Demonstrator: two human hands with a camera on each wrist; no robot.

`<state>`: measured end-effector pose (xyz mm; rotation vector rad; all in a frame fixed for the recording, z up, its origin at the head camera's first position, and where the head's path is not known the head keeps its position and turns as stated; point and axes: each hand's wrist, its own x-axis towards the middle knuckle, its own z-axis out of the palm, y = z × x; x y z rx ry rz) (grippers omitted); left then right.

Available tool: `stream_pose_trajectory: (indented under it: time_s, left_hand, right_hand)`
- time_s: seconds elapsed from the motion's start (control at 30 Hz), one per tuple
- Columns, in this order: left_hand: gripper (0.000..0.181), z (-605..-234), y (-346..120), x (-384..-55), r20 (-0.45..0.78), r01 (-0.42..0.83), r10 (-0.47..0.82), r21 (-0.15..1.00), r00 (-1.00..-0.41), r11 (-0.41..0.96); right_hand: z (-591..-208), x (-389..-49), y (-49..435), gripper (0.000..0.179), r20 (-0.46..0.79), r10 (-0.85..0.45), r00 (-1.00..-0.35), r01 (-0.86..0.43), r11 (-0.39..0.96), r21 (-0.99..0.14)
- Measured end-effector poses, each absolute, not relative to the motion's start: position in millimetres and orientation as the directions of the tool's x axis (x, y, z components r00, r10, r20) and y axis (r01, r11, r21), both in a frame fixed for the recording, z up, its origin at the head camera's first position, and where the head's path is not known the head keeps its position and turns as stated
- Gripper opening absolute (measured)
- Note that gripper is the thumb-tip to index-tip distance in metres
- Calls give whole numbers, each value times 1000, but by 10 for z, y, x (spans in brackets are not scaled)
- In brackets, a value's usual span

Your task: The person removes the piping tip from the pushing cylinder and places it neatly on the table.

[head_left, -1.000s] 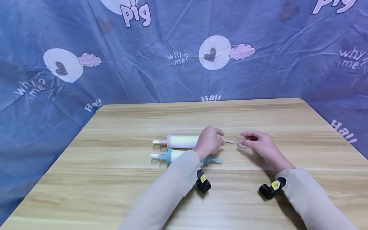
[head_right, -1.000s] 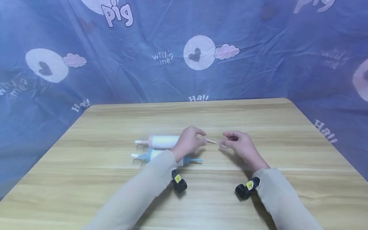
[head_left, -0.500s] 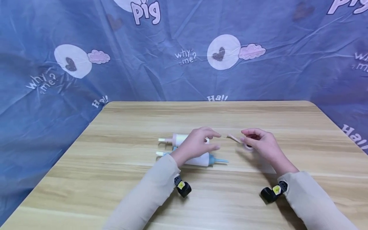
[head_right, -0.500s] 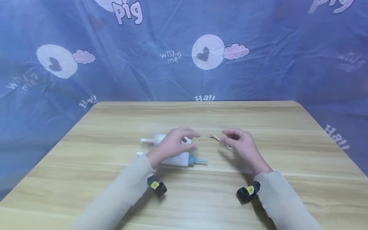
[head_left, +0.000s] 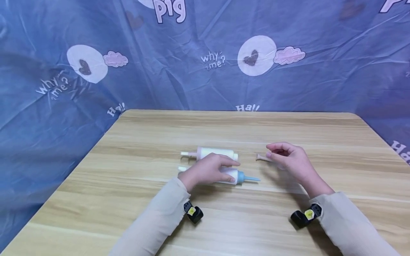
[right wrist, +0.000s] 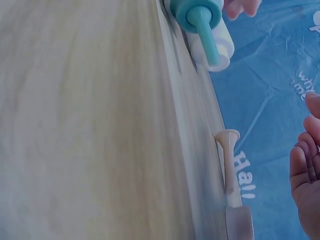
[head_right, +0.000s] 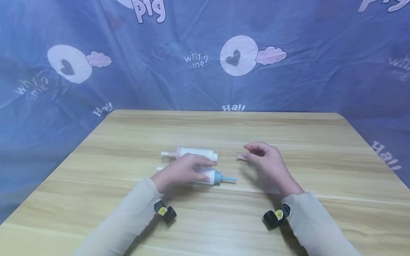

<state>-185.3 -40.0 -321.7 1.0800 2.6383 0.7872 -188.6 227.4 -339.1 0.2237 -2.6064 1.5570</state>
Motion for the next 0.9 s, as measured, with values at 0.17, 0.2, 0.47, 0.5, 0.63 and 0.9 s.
stream_pose_trajectory:
  time_s: [0.17, 0.2, 0.47, 0.5, 0.63, 0.9]
  left_hand:
    - [46, -3243, -389, -1850, 1, 628, 712, 473, -702, 618]
    - [45, -3250, -388, -1851, 0, 632, 715, 468, -699, 618]
    - [47, -3285, -383, -1848, -2, 655, 726, 429, -688, 622]
    - [48, -3291, -381, -1849, -4, 661, 728, 418, -685, 624]
    - [54, -3295, -372, -1848, -15, 681, 736, 366, -677, 634]
    - [55, -3303, -359, -1844, -21, 690, 733, 323, -680, 648]
  right_hand:
    - [-3400, -1885, 2242, 39, 175, -91, -980, -197, 455, -868]
    - [-3405, -1887, 2238, 39, 177, -93, -980, -200, 451, -870]
    - [-3427, -1897, 2222, 38, 174, -99, -980, -200, 453, -869]
    - [-3427, -1896, 2221, 38, 173, -99, -980, -199, 450, -870]
    - [-3434, -1895, 2218, 37, 174, -103, -979, -202, 437, -876]
    - [-3454, -1897, 2210, 37, 164, -113, -980, -197, 423, -884]
